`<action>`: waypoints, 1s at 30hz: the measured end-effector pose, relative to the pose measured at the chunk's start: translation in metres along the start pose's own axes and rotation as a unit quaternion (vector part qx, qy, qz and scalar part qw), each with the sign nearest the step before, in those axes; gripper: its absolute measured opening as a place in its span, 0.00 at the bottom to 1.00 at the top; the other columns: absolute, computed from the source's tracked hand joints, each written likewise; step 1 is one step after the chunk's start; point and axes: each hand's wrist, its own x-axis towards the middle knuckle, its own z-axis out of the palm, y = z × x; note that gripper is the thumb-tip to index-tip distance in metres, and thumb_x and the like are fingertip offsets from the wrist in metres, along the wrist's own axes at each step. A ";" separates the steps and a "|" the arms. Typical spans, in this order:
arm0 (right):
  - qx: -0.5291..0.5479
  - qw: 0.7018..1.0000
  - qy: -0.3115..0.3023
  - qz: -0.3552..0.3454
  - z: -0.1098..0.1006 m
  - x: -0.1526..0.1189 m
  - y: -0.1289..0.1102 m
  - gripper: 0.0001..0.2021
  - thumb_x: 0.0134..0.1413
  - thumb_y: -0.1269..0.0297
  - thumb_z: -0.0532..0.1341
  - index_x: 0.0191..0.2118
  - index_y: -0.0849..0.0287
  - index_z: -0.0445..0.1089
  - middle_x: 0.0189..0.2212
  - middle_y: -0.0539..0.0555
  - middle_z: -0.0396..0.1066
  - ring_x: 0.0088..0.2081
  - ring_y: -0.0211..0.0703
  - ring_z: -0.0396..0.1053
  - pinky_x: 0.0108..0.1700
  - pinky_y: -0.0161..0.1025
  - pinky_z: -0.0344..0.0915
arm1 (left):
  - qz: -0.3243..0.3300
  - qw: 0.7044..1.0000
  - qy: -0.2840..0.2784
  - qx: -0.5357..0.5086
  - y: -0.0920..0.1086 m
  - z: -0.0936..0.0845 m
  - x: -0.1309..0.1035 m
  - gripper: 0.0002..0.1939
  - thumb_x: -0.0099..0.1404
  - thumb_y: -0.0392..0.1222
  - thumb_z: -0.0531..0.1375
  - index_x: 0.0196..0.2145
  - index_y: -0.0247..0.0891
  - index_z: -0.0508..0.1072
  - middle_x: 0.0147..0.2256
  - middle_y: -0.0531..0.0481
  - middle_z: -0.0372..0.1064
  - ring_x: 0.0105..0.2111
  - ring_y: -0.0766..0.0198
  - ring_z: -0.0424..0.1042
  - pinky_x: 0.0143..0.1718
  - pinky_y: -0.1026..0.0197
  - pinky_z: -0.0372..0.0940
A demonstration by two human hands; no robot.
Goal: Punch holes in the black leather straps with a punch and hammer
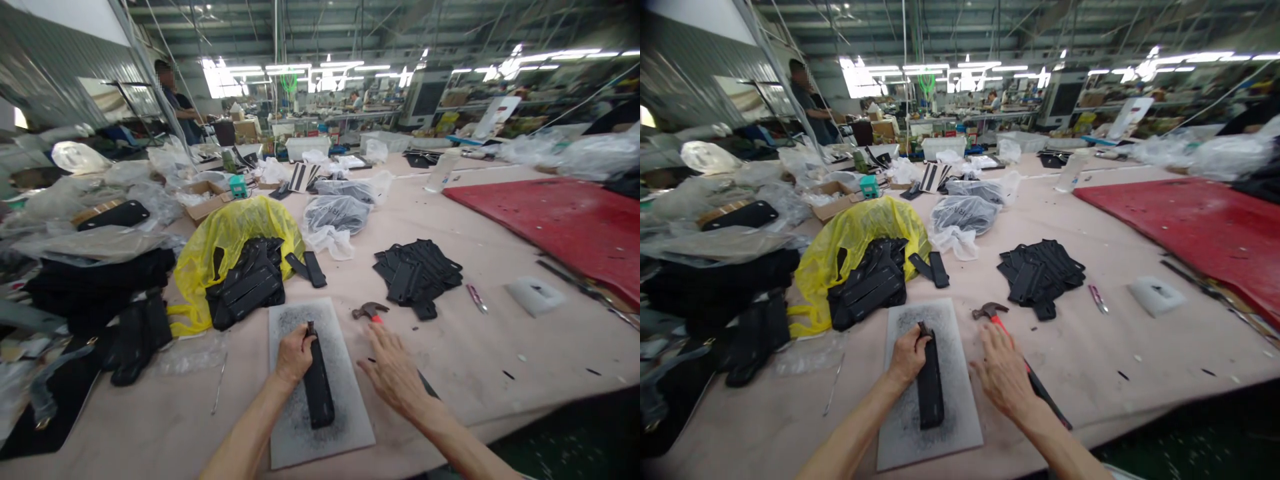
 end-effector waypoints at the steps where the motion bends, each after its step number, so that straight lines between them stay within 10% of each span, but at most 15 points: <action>1: 0.018 0.998 -0.030 -0.060 0.000 -0.002 -0.017 0.32 0.60 0.55 0.55 0.67 0.60 0.51 0.66 0.65 0.50 0.66 0.62 0.48 0.63 0.61 0.47 | -0.005 1.000 -0.003 -0.002 0.000 0.000 0.000 0.06 0.64 0.37 0.54 0.34 0.41 0.72 0.30 0.47 0.75 0.32 0.56 0.75 0.34 0.58 0.67; 4: 0.087 0.967 -0.152 -0.187 0.004 -0.009 -0.060 0.43 0.57 0.48 0.58 0.70 0.59 0.40 0.70 0.60 0.40 0.69 0.59 0.36 0.67 0.61 0.35 | -0.034 0.999 -0.016 -0.036 0.001 0.000 0.001 0.08 0.64 0.38 0.54 0.35 0.39 0.74 0.32 0.46 0.76 0.35 0.55 0.76 0.38 0.56 0.69; 8: 0.112 0.955 -0.208 -0.178 0.016 -0.018 -0.078 0.44 0.56 0.53 0.59 0.71 0.60 0.36 0.71 0.57 0.31 0.70 0.58 0.28 0.68 0.62 0.27 | -0.151 0.973 0.055 -0.165 -0.006 -0.003 0.007 0.12 0.65 0.43 0.54 0.39 0.37 0.75 0.36 0.45 0.78 0.38 0.57 0.77 0.41 0.55 0.70; 11: 0.120 0.954 -0.214 -0.173 0.018 -0.021 -0.074 0.44 0.56 0.53 0.58 0.71 0.59 0.35 0.71 0.56 0.29 0.70 0.56 0.27 0.68 0.61 0.26 | -0.228 0.938 0.125 -0.228 -0.015 -0.015 0.010 0.15 0.65 0.47 0.55 0.38 0.34 0.75 0.35 0.44 0.79 0.35 0.57 0.77 0.39 0.56 0.71; 17: 0.123 0.954 -0.202 -0.182 0.016 -0.008 -0.070 0.42 0.59 0.48 0.56 0.71 0.58 0.37 0.71 0.57 0.34 0.70 0.56 0.31 0.67 0.62 0.25 | -0.177 0.964 0.065 -0.188 -0.006 -0.042 -0.003 0.13 0.64 0.46 0.58 0.39 0.36 0.78 0.37 0.46 0.79 0.40 0.56 0.76 0.46 0.56 0.69; 25: 0.112 0.970 -0.144 -0.160 0.034 0.077 -0.075 0.42 0.56 0.41 0.56 0.69 0.61 0.48 0.69 0.62 0.45 0.69 0.61 0.36 0.66 0.65 0.27 | -0.189 0.961 0.092 -0.178 0.007 -0.038 -0.021 0.14 0.63 0.48 0.58 0.38 0.36 0.78 0.39 0.43 0.78 0.42 0.53 0.76 0.47 0.53 0.69; 30: 0.147 0.962 -0.145 -0.177 0.034 0.078 -0.062 0.43 0.54 0.44 0.60 0.68 0.61 0.48 0.69 0.61 0.44 0.69 0.60 0.37 0.66 0.65 0.29 | -0.186 0.963 0.073 -0.179 0.003 -0.040 -0.023 0.14 0.63 0.46 0.57 0.38 0.36 0.78 0.38 0.43 0.78 0.40 0.54 0.76 0.45 0.54 0.70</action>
